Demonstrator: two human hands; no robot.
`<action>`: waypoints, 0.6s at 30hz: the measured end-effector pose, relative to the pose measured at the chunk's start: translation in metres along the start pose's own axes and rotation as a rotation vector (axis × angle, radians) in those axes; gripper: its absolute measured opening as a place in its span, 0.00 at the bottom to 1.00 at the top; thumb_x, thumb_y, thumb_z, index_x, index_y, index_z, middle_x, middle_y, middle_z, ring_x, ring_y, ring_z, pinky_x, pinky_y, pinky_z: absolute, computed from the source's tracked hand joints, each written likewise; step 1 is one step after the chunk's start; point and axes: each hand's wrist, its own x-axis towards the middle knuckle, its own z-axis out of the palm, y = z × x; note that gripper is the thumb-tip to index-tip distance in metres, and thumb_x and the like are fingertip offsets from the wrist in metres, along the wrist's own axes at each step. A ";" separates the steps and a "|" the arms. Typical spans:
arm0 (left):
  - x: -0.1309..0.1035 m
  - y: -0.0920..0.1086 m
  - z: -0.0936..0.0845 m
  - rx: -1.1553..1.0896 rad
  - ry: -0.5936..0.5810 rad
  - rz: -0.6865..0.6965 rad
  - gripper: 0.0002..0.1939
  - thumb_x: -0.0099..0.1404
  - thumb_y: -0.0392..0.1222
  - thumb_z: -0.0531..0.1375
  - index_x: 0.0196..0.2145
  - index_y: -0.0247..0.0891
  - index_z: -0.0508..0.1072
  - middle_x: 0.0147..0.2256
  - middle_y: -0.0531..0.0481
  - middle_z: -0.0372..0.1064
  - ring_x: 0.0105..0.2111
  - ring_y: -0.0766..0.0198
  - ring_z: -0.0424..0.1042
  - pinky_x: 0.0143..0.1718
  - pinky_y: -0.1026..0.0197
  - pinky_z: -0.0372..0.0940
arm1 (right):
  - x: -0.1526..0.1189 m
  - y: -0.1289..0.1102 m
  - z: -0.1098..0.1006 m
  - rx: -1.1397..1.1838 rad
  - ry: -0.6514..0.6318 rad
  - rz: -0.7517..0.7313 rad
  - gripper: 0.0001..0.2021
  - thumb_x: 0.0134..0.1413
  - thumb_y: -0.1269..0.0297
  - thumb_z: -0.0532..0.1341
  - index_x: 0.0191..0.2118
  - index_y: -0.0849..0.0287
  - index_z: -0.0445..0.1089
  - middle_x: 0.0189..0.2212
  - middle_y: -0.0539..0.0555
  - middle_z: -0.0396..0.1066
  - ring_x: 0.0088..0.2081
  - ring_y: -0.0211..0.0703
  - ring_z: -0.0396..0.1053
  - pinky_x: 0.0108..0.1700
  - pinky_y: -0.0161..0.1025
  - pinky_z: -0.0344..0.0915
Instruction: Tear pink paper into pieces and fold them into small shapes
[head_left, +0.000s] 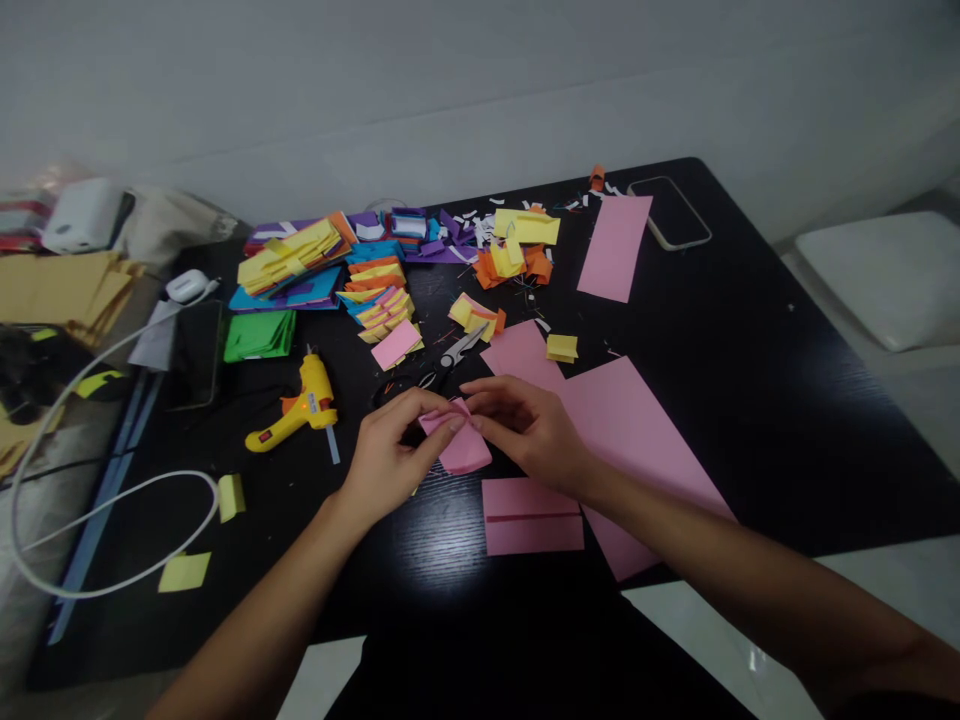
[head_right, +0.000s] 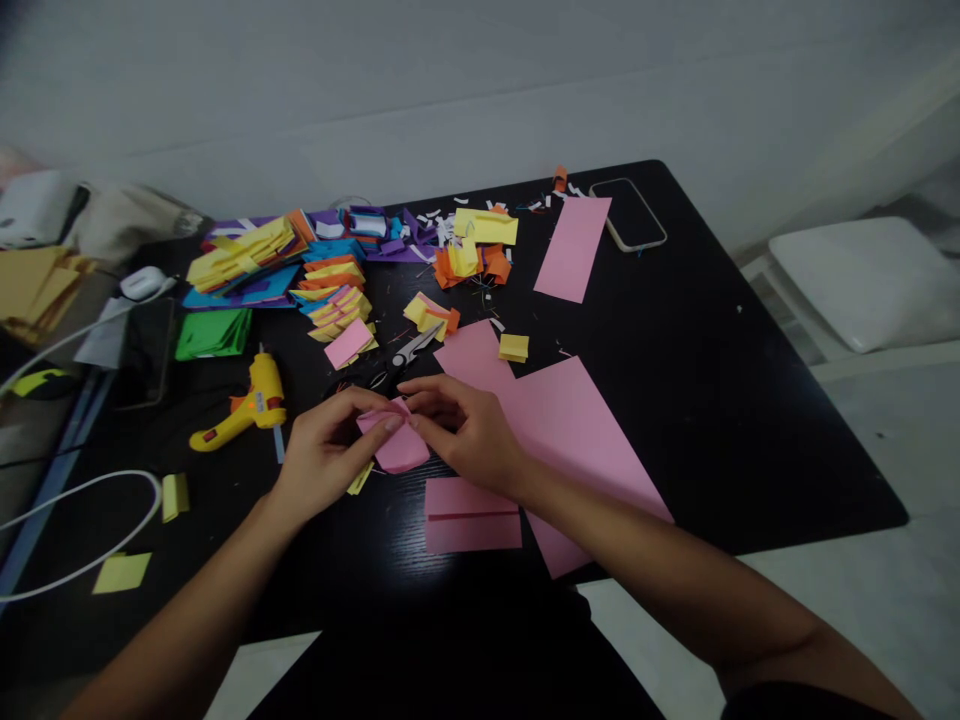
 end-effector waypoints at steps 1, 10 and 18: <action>0.000 0.000 -0.001 -0.005 -0.009 0.000 0.04 0.69 0.38 0.65 0.43 0.39 0.77 0.39 0.48 0.78 0.36 0.63 0.77 0.38 0.62 0.70 | 0.000 -0.001 0.000 -0.001 0.000 -0.010 0.14 0.58 0.66 0.69 0.50 0.53 0.79 0.41 0.52 0.82 0.44 0.42 0.81 0.49 0.42 0.78; 0.001 0.002 -0.004 -0.056 0.021 -0.029 0.12 0.67 0.31 0.60 0.48 0.40 0.73 0.38 0.50 0.77 0.31 0.66 0.74 0.30 0.66 0.68 | 0.002 -0.001 -0.001 -0.005 0.013 0.001 0.12 0.57 0.65 0.69 0.47 0.54 0.79 0.41 0.53 0.81 0.43 0.43 0.80 0.47 0.42 0.78; -0.003 -0.001 -0.001 -0.065 -0.005 -0.031 0.11 0.70 0.32 0.59 0.48 0.40 0.74 0.40 0.48 0.80 0.35 0.64 0.79 0.34 0.65 0.72 | 0.001 0.000 0.000 -0.039 0.066 -0.001 0.08 0.58 0.61 0.71 0.43 0.54 0.80 0.38 0.52 0.82 0.40 0.43 0.80 0.45 0.42 0.78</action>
